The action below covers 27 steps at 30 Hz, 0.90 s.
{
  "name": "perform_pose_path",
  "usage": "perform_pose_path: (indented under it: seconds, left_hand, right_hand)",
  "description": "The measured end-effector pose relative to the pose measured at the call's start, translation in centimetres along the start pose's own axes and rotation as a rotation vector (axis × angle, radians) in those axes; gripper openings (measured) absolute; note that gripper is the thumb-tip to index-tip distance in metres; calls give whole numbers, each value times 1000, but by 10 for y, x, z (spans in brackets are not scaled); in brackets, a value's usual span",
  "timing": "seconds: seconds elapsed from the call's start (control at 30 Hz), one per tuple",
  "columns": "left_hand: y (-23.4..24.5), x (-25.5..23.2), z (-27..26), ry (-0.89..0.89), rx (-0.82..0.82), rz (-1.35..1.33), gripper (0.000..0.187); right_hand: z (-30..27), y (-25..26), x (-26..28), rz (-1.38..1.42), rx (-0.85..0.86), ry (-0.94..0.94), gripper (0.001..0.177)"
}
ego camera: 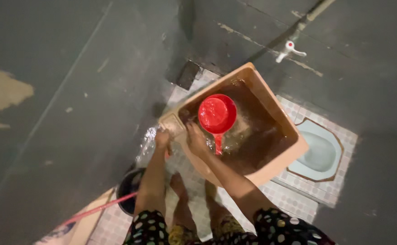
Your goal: The person scrubs the interior of a pink plastic basin with a sponge, rinses it with water from a tap, and then scrubs a nearby wall pipe. They use a red scoop to pour water and a yellow cloth to wipe the basin.
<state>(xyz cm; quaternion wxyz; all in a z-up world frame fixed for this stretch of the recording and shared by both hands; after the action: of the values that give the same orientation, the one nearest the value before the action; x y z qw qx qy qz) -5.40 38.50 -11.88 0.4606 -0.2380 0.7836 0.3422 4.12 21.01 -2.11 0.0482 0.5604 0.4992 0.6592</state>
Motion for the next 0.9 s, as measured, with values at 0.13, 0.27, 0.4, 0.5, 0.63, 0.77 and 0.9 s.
perform_pose_path:
  seconds: [0.13,0.27,0.4,0.5,0.63,0.77,0.9]
  left_hand:
    - [-5,19,4,36,94,-4,37]
    - [-4,18,-9,80,117,-72,34]
    - [-6,9,-6,-235,81,294,47]
    - [-10,20,-17,-223,77,163,48]
    - [-17,29,-18,-281,64,197,44]
    - [-23,37,-29,-241,44,157,40]
    - [-15,54,-76,-292,26,57,38]
  right_hand:
    - [63,-37,45,-154,-99,250,53]
    - [122,-110,38,-591,266,300,28]
    - [152,-147,28,-700,437,245,23]
    - [155,-145,27,-624,392,54,32]
    - [143,-124,43,-654,327,94,36]
    - [127,-111,55,-630,269,185,30]
    - [75,-131,50,-722,186,538,13]
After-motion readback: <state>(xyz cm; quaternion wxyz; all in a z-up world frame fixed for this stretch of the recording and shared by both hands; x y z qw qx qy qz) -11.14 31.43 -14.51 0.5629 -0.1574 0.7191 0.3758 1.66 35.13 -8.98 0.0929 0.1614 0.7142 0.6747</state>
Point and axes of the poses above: each hand's wrist, its own z-axis towards the middle knuckle, its own y-axis out of the back of the hand, x = y × z, the point moved 5 cm from there along z, towards the middle knuckle, and after that the axes turned 13 degrees about -y, right-handed, at the moved point
